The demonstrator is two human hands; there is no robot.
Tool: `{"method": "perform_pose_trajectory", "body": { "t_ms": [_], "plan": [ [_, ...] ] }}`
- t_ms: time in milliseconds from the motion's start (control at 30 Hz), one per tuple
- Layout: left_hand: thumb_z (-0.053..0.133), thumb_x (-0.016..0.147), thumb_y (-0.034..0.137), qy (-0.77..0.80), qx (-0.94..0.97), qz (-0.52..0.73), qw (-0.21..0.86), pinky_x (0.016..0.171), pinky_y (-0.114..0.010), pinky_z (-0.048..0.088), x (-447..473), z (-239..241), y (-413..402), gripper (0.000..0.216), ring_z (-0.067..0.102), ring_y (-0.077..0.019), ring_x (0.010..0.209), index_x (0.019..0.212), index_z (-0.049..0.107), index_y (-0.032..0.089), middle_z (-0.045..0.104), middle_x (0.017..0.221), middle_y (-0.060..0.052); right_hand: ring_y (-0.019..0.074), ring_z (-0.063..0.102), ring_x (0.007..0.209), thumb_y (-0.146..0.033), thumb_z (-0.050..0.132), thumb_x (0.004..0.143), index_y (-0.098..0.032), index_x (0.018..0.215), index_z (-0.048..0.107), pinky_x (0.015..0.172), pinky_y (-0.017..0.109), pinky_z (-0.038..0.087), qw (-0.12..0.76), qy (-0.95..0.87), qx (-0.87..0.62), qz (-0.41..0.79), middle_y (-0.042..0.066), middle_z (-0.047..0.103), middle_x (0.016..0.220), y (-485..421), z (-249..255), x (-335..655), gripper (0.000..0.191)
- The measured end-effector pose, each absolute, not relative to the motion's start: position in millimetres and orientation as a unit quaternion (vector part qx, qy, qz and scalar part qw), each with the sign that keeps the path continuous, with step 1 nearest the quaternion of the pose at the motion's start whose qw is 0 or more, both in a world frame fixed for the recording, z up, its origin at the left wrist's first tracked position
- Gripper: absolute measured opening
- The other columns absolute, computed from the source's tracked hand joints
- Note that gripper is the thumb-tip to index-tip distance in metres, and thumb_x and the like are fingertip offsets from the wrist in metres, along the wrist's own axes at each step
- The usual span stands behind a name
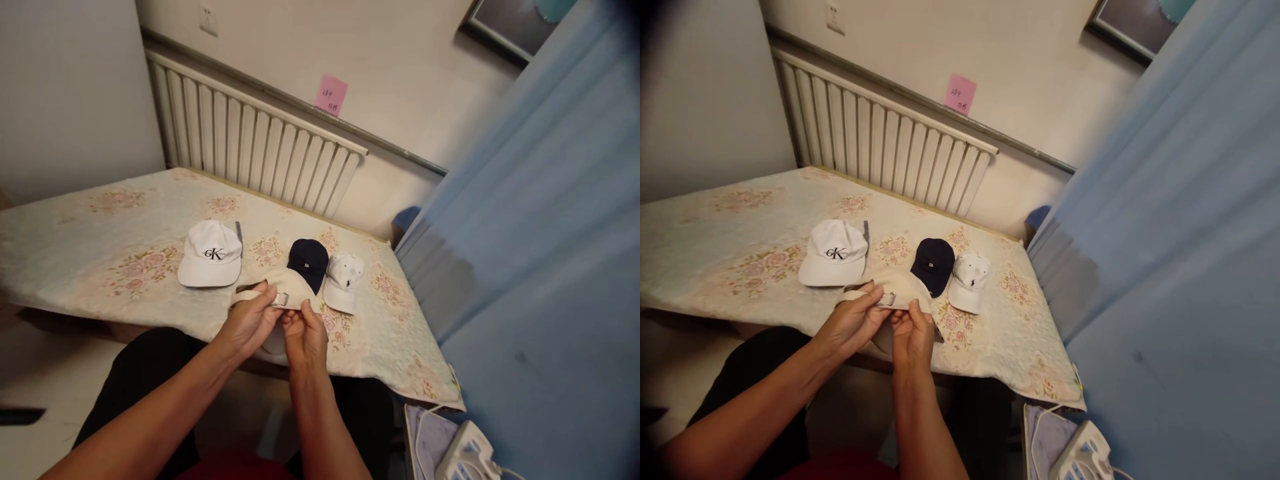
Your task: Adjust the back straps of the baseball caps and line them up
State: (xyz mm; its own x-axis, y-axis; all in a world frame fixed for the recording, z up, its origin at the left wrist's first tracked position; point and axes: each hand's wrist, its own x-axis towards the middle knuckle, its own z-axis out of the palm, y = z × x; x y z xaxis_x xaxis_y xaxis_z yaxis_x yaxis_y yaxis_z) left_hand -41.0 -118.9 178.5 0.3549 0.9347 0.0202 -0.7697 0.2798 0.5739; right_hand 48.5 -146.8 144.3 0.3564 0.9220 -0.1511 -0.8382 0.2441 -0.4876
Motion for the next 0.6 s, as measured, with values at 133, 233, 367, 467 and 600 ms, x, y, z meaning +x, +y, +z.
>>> {"method": "perform_pose_trajectory", "body": {
  "t_ms": [133,233,367,467,600],
  "plan": [
    [0.060,0.080,0.008,0.165,0.262,0.536,0.785,0.081,-0.029,0.054,-37.1,180.8,-122.4,0.016,0.066,-0.0175,0.086,0.095,0.065,0.011,0.070,0.091,-0.009,0.0088,0.059,0.059,-0.014,0.068,0.075,-0.014,0.085,0.063,0.052,0.019,0.047,0.792,-0.084,-0.238,0.556,0.002,0.071,0.077,-152.1,144.3,51.8,0.011],
    [0.061,0.080,0.009,0.160,0.277,0.525,0.789,0.075,-0.026,0.054,-34.3,180.7,-125.4,0.013,0.065,-0.0152,0.079,0.093,0.064,0.012,0.069,0.087,-0.007,0.0101,0.061,0.065,-0.016,0.066,0.076,-0.015,0.091,0.063,0.054,0.020,0.048,0.793,-0.086,-0.234,0.556,0.003,0.071,0.085,-156.5,147.5,53.7,0.015],
    [0.064,0.080,0.016,0.154,0.311,0.505,0.790,0.061,-0.021,0.049,-33.2,177.8,-129.4,0.009,0.060,-0.0114,0.068,0.089,0.062,0.014,0.066,0.082,-0.003,0.0088,0.057,0.060,-0.022,0.066,0.077,-0.015,0.095,0.064,0.056,0.021,0.048,0.782,-0.118,-0.241,0.563,0.003,0.070,0.082,-162.4,152.6,51.8,0.019],
    [0.068,0.078,0.021,0.180,0.316,0.496,0.788,0.053,-0.019,0.042,-34.1,173.3,-131.8,0.012,0.054,-0.0086,0.060,0.085,0.060,0.015,0.062,0.074,0.000,0.0078,0.055,0.056,-0.021,0.070,0.073,-0.014,0.092,0.065,0.055,0.020,0.046,0.772,-0.162,-0.264,0.556,0.001,0.069,0.076,-165.6,154.3,46.5,0.021],
    [0.071,0.076,0.023,0.219,0.313,0.490,0.784,0.054,-0.017,0.040,-34.8,168.3,-134.7,0.015,0.051,-0.0071,0.059,0.083,0.059,0.016,0.058,0.071,0.002,0.0083,0.056,0.055,-0.021,0.073,0.070,-0.013,0.087,0.066,0.055,0.021,0.046,0.774,-0.161,-0.287,0.541,0.001,0.069,0.073,-166.7,153.7,40.6,0.020]
  ]
}}
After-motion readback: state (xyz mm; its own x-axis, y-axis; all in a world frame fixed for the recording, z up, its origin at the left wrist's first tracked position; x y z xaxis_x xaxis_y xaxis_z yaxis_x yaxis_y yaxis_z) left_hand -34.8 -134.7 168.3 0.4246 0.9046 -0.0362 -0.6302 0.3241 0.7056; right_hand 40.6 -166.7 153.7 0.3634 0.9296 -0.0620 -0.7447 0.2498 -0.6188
